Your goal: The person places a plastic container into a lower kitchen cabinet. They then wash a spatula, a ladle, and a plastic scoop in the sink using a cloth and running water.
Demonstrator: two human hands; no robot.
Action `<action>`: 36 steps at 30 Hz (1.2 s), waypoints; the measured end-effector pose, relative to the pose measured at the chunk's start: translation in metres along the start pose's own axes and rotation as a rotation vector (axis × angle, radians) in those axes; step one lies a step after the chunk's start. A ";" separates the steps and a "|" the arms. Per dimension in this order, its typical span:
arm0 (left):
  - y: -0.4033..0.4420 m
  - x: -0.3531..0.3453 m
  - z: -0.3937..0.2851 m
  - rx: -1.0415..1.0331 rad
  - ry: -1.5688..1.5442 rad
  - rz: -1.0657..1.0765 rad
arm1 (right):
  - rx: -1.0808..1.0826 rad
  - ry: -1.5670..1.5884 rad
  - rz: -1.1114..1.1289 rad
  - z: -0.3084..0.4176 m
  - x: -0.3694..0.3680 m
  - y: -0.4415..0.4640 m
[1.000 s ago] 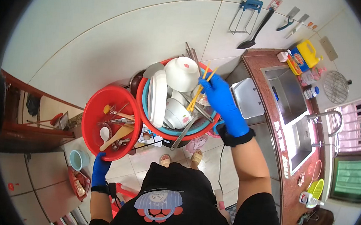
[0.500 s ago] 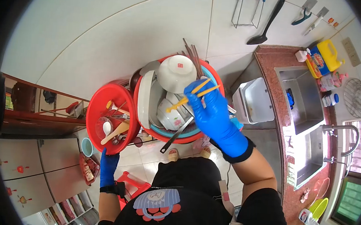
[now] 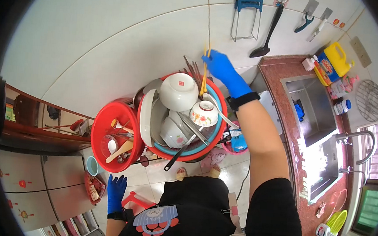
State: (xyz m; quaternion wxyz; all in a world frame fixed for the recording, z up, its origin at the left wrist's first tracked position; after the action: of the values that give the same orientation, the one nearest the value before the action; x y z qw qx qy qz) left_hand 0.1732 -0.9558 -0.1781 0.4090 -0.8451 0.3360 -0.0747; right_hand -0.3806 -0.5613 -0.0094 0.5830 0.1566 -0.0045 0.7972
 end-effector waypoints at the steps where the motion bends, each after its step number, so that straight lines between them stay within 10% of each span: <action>1: -0.004 0.004 0.003 0.019 -0.020 -0.023 | -0.003 -0.079 0.061 -0.014 -0.014 0.007; 14: -0.032 0.039 0.026 -0.084 0.180 -0.013 | -0.163 -0.231 0.215 -0.047 -0.070 0.011; 23: -0.054 -0.071 -0.014 -0.102 0.821 0.109 | -0.001 -0.238 0.025 0.028 -0.038 -0.118; 28: -0.079 -0.191 -0.067 -0.904 0.997 0.142 | 0.032 -0.489 0.204 0.021 -0.083 -0.217; 36: -0.090 -0.303 -0.031 -1.047 1.461 0.314 | -0.068 -0.564 0.213 0.010 -0.118 -0.226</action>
State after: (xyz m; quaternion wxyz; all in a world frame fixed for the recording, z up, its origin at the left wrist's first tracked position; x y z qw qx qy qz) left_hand -0.0252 -0.7453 -0.0461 -0.3357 -0.6099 0.6136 -0.3727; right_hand -0.1359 -0.6000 -0.0696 0.4770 0.3509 -0.2094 0.7782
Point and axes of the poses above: each hand's wrist, its own y-axis towards the middle knuckle, its own x-axis out of the back of the hand, z = x × y, the point moved 7 cm from there along y, towards the middle knuckle, and after that the axes turned 13 degrees about y, right-handed, at the moved point
